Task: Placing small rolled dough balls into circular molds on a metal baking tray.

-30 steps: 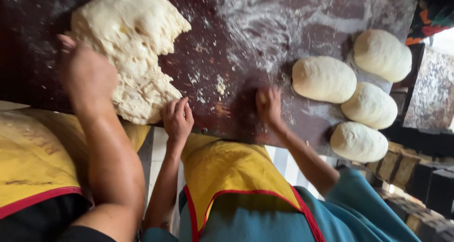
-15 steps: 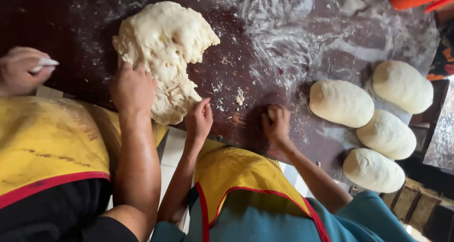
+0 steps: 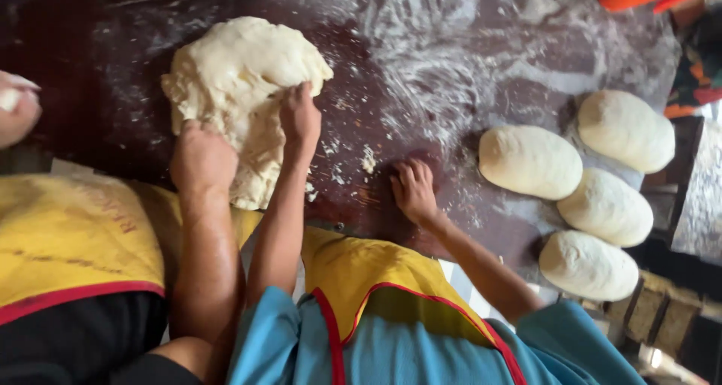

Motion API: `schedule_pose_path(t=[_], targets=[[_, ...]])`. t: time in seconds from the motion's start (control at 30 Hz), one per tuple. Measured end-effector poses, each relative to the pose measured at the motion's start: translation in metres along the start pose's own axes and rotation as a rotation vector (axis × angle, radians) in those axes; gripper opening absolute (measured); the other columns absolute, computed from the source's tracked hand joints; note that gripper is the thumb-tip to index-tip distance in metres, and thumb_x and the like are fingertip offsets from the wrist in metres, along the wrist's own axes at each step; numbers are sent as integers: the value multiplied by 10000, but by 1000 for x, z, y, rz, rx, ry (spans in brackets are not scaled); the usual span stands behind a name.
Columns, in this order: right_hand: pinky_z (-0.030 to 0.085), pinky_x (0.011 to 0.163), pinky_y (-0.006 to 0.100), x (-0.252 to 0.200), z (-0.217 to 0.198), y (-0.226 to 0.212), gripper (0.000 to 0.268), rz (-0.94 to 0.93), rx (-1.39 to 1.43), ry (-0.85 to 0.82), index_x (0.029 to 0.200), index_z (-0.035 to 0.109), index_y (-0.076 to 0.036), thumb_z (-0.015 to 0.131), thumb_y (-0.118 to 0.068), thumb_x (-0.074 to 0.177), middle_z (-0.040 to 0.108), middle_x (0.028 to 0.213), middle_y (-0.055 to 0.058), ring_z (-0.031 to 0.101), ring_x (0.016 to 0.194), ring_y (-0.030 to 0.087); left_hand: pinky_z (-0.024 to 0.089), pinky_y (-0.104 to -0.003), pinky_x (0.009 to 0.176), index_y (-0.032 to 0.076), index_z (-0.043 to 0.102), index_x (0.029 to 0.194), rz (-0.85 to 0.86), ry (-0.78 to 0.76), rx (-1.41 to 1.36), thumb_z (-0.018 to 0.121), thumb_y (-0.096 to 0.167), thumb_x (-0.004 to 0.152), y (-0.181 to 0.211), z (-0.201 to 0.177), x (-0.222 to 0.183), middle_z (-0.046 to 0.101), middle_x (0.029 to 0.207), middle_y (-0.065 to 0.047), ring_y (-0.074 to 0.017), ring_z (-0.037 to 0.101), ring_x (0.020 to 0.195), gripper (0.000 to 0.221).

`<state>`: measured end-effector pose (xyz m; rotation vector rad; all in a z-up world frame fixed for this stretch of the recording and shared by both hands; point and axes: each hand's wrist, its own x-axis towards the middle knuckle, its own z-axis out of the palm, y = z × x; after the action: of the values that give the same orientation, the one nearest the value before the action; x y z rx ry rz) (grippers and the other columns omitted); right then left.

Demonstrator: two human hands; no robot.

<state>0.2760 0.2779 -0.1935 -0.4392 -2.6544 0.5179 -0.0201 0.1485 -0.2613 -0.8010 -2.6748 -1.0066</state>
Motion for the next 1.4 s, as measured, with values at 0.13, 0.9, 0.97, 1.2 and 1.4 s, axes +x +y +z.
schedule_pose_path(t=[0.13,0.9,0.97,1.2,1.4], targets=[[441,1027,523,11,10,52,298,48,28,-188,1251,595,-48,689,-168,996,583,1251,195,527,1164,400,583,-399,851,-22,695,1144,-90,-72,-195,680,-34,936,28,-49,-41,740,1054,-195,-317,724,978,209],[441,1069,538,-10,19,40,250,-191,-109,-424,1175,635,-37,729,-155,975,592,1149,174,519,1158,380,549,-300,759,23,690,1123,-853,-414,-1343,639,258,1030,83,-85,-163,684,973,-32,-106,622,838,258],[456,1119,502,-1,18,56,321,-43,27,-270,1266,635,-82,752,-197,990,604,1274,135,521,1256,323,575,-299,714,45,642,1067,-915,-513,-1480,637,250,1007,93,-105,-156,694,931,-45,-122,647,774,214],[425,1115,543,-19,-52,14,766,177,349,-183,1481,428,-16,816,-219,853,376,1452,243,380,1388,424,550,-266,576,90,603,1062,-658,-516,-1250,750,139,924,78,-76,-181,660,880,-58,-121,604,666,207],[567,1015,429,-22,-25,27,499,297,156,-229,1321,644,-130,766,-83,839,660,1302,133,616,1230,282,577,-264,655,51,692,957,-280,-568,-950,790,171,925,110,-75,-164,728,849,-36,-131,691,722,158]])
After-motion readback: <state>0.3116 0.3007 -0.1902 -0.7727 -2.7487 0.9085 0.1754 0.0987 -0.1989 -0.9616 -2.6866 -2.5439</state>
